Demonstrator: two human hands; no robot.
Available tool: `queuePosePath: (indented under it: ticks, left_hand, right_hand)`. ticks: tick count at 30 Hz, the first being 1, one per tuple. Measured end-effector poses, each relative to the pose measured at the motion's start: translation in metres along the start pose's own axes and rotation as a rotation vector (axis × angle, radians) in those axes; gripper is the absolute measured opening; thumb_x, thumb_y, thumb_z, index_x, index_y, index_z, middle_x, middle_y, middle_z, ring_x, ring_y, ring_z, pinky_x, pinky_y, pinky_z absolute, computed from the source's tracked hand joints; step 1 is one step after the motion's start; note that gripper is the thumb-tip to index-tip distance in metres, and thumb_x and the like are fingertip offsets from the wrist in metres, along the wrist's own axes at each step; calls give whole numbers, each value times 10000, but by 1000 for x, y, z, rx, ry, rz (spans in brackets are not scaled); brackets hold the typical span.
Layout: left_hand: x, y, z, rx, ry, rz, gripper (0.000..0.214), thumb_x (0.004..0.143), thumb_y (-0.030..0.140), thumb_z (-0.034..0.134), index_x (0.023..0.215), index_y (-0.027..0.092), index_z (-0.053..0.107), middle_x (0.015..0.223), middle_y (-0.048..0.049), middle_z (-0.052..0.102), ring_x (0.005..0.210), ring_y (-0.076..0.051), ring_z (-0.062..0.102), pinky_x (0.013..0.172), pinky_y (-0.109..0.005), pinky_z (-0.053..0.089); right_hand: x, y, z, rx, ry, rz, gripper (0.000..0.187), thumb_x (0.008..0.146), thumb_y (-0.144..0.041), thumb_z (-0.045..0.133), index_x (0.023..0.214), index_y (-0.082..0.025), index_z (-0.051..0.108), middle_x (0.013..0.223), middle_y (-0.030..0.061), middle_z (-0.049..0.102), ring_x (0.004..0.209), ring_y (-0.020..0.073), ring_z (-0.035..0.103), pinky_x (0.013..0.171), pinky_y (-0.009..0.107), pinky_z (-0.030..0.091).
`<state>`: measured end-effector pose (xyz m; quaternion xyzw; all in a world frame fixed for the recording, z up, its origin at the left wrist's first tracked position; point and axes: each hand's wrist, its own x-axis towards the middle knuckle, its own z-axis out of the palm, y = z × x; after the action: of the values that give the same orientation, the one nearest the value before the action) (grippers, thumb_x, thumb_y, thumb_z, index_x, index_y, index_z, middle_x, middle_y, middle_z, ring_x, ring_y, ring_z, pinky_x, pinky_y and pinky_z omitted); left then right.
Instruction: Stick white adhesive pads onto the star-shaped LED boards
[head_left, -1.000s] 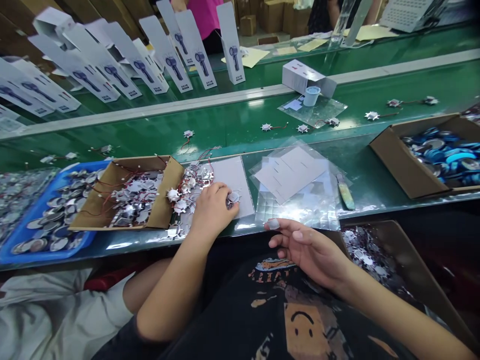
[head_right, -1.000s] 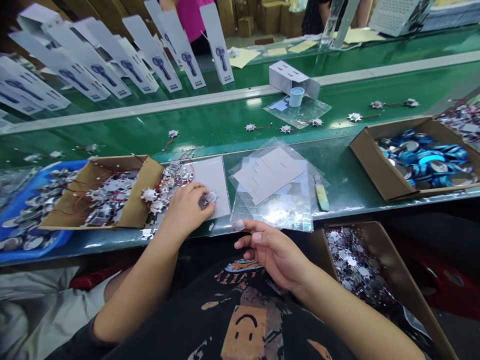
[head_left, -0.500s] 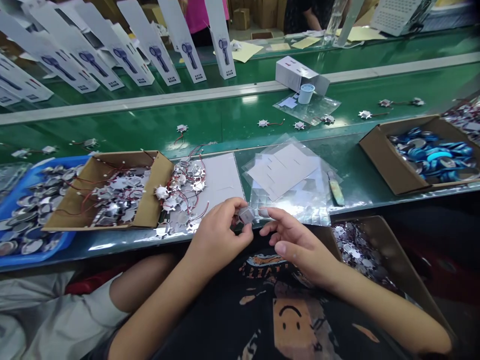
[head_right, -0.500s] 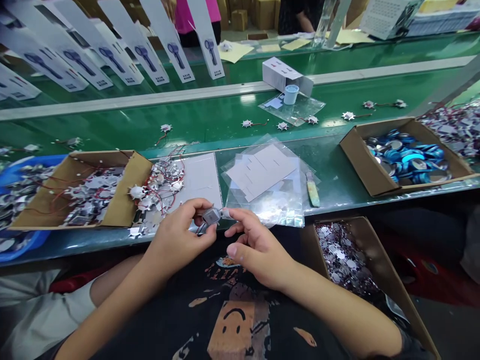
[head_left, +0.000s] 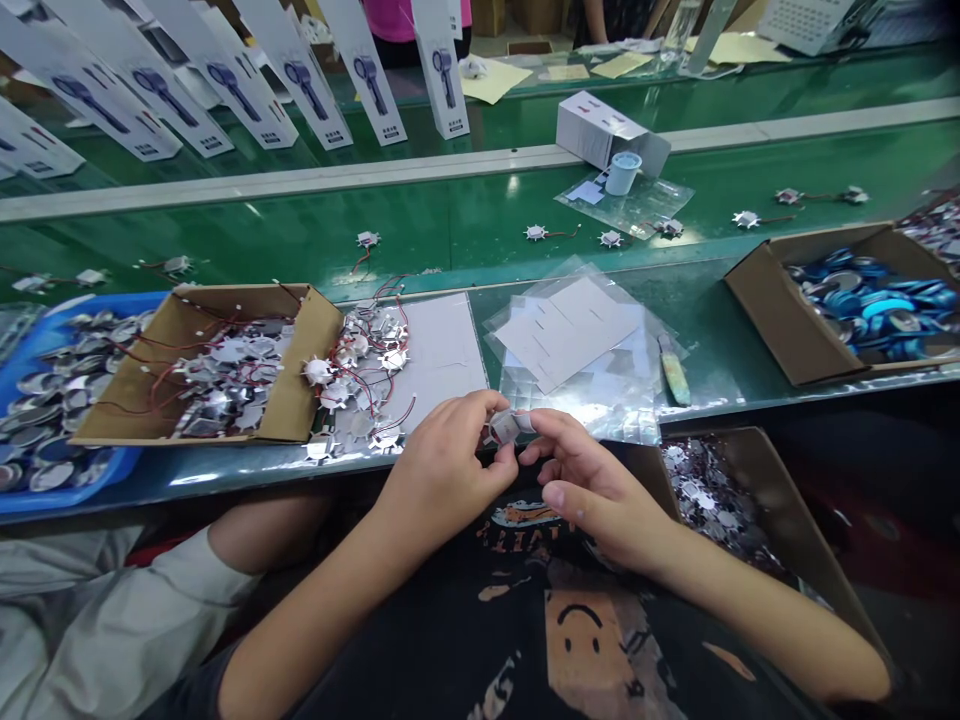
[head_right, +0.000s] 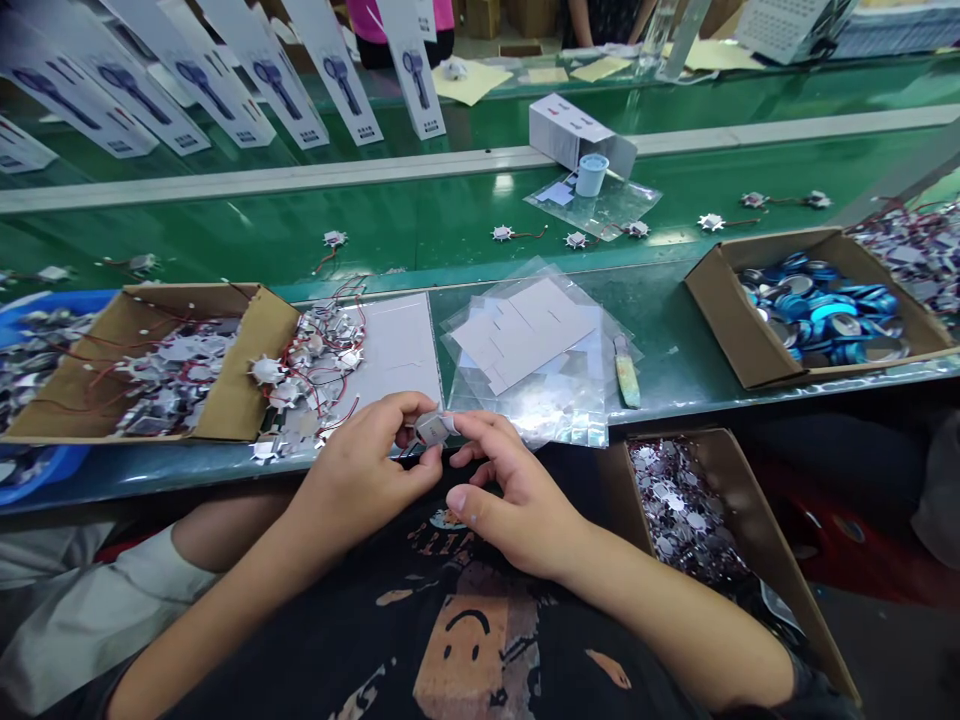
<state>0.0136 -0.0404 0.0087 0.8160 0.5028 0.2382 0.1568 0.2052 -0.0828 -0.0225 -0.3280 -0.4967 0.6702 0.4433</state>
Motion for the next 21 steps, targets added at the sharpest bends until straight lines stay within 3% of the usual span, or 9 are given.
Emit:
queuePosePath:
  ticks: [13, 17, 21]
  left_hand:
    - [2, -1, 1, -21, -12, -6, 350, 766, 145, 626, 1107, 189, 558, 942, -22, 663, 837, -183, 624, 798, -331, 517]
    - [3, 1, 2, -28, -17, -38, 352, 780, 150, 621, 1122, 197, 553, 986, -24, 666, 846, -181, 616, 809, -338, 512]
    - [9, 2, 3, -129, -34, -94, 318, 800, 150, 610, 1108, 216, 562, 903, 5, 640, 776, -148, 592, 746, -292, 506]
  right_hand:
    - [-2, 1, 0, -113, 10, -8, 534, 913, -395, 626, 1418, -434, 458, 1428, 38, 356, 1113, 193, 509, 879, 352, 459]
    - [-2, -8, 3, -405, -8, -32, 659, 901, -300, 594, 1498, -388, 331, 1490, 60, 307, 1195, 210, 495, 974, 403, 483]
    - [4, -23, 11, -831, -52, 60, 868, 828, -287, 629, 1570, -235, 181, 1582, 129, 213, 1447, 297, 282, 1171, 512, 359]
